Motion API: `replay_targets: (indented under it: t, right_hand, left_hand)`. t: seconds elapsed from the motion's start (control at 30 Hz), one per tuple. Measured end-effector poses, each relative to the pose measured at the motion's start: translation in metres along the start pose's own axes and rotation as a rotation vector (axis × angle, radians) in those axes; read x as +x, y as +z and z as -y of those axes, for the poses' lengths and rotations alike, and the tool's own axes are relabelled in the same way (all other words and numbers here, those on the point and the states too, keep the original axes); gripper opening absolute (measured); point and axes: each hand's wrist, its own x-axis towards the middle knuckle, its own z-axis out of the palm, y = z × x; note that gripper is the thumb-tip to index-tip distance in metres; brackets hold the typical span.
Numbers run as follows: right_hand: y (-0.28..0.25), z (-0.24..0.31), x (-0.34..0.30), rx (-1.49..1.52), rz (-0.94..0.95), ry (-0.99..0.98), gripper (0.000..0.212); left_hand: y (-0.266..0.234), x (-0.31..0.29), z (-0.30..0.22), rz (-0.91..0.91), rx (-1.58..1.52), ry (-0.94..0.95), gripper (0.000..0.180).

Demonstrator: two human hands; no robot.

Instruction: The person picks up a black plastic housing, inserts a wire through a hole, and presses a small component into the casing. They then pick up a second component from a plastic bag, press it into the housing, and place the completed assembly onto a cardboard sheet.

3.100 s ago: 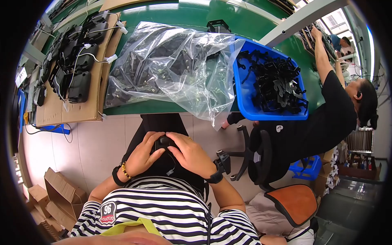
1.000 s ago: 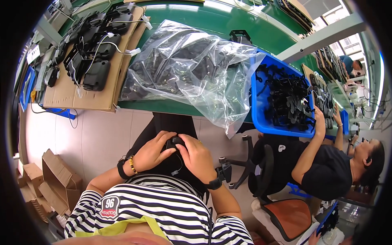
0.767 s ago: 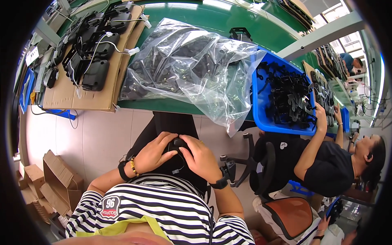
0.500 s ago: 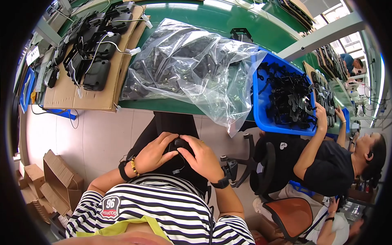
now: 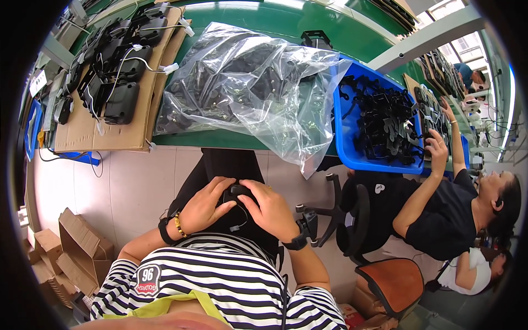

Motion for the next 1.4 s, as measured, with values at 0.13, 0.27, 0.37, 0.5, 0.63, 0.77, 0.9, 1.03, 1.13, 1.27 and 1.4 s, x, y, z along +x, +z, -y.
replay_targets:
  t: [0.13, 0.27, 0.37, 0.5, 0.63, 0.77, 0.9, 1.03, 1.13, 1.27, 1.4]
  right_hand:
    - [0.006, 0.004, 0.000, -0.060, -0.025, 0.039, 0.032]
    - [-0.001, -0.001, -0.001, -0.014, -0.005, -0.004, 0.031]
    - [0.003, 0.000, -0.002, -0.015, -0.009, -0.015, 0.031]
    - [0.008, 0.002, -0.001, -0.057, -0.038, 0.013, 0.032]
    - [0.008, 0.008, 0.000, -0.026, -0.050, -0.023, 0.032]
    - [0.011, 0.014, 0.007, -0.002, -0.082, -0.098, 0.035]
    - [0.011, 0.014, 0.012, -0.034, -0.076, -0.136, 0.040]
    - [0.008, 0.010, 0.006, -0.120, -0.025, -0.126, 0.045]
    - [0.004, 0.010, 0.003, -0.144, 0.006, -0.103, 0.045]
    - [0.005, 0.006, 0.001, -0.154, 0.010, -0.090, 0.044]
    - [0.012, 0.005, 0.001, -0.130, -0.008, -0.074, 0.043]
  left_hand:
    - [-0.003, 0.002, 0.005, 0.037, -0.046, -0.055, 0.055]
    - [-0.003, 0.002, 0.002, 0.036, -0.041, -0.014, 0.055]
    - [-0.002, 0.000, 0.001, 0.031, -0.025, -0.023, 0.054]
    - [-0.003, 0.001, 0.002, 0.034, -0.044, -0.036, 0.053]
    - [-0.010, -0.003, -0.003, -0.001, -0.105, -0.038, 0.053]
    - [-0.026, -0.003, -0.007, -0.068, -0.058, -0.018, 0.054]
    - [-0.028, 0.002, -0.003, -0.079, 0.015, -0.001, 0.055]
    - [-0.028, 0.003, -0.006, -0.019, 0.070, -0.009, 0.057]
    - [-0.028, 0.005, -0.008, 0.012, 0.091, -0.008, 0.058]
    - [-0.024, 0.005, -0.007, 0.004, 0.102, 0.002, 0.058]
    - [-0.019, 0.002, -0.006, -0.038, 0.107, 0.007, 0.058]
